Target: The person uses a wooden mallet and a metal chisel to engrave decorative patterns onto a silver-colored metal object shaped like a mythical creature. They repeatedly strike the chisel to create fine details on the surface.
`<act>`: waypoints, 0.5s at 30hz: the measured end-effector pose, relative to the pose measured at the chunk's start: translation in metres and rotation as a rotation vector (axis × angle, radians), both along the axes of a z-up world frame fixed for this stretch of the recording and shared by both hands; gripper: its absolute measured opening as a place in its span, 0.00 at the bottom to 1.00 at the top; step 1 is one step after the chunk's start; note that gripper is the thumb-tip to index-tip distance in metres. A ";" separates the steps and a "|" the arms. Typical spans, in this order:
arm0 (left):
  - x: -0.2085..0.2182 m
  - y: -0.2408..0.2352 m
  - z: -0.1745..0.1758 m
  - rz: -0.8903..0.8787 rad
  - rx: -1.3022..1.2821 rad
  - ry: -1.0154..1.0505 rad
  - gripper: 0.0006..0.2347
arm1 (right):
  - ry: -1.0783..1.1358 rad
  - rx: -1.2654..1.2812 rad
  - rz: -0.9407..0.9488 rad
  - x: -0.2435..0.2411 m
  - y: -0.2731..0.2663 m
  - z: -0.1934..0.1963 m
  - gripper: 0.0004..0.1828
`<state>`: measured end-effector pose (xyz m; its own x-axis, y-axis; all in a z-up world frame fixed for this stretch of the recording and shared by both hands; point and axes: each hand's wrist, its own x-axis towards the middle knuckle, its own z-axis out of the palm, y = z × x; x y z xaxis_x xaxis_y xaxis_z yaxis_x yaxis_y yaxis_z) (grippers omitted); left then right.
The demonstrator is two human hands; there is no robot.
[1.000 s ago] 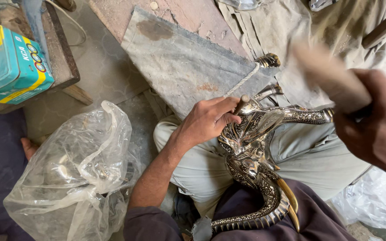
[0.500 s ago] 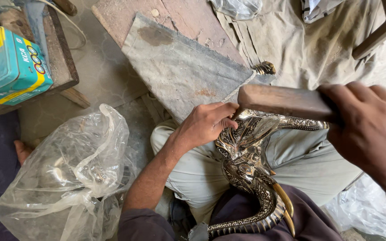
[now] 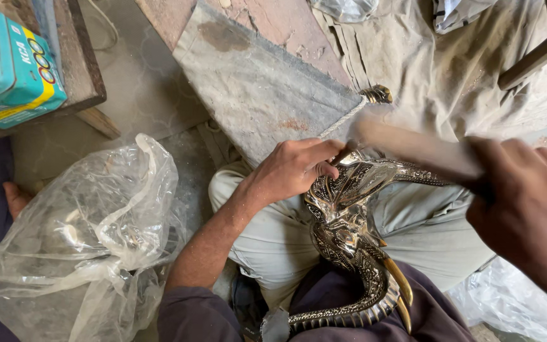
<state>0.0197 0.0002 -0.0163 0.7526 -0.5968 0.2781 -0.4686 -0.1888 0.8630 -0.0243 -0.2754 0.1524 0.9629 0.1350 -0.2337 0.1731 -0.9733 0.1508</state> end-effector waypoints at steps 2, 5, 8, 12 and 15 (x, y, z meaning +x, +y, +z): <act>0.000 0.000 0.004 0.023 0.037 -0.035 0.16 | -0.063 0.436 -0.144 0.000 0.001 0.003 0.27; 0.000 -0.001 0.008 0.026 -0.026 0.015 0.16 | -0.066 0.202 -0.051 0.000 0.000 0.002 0.28; 0.000 0.000 0.010 0.025 0.027 0.039 0.16 | -0.063 0.310 -0.185 -0.003 -0.004 -0.004 0.28; 0.000 -0.001 0.008 0.077 -0.074 -0.001 0.13 | -0.091 0.089 0.114 0.006 -0.015 -0.018 0.27; -0.003 -0.001 0.004 0.172 -0.095 0.058 0.13 | 0.210 -0.122 0.038 0.026 -0.019 -0.027 0.28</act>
<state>0.0165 -0.0005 -0.0126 0.8575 -0.4314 0.2805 -0.3857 -0.1780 0.9053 0.0014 -0.2946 0.1251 0.8863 0.1289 -0.4448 0.2494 -0.9422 0.2237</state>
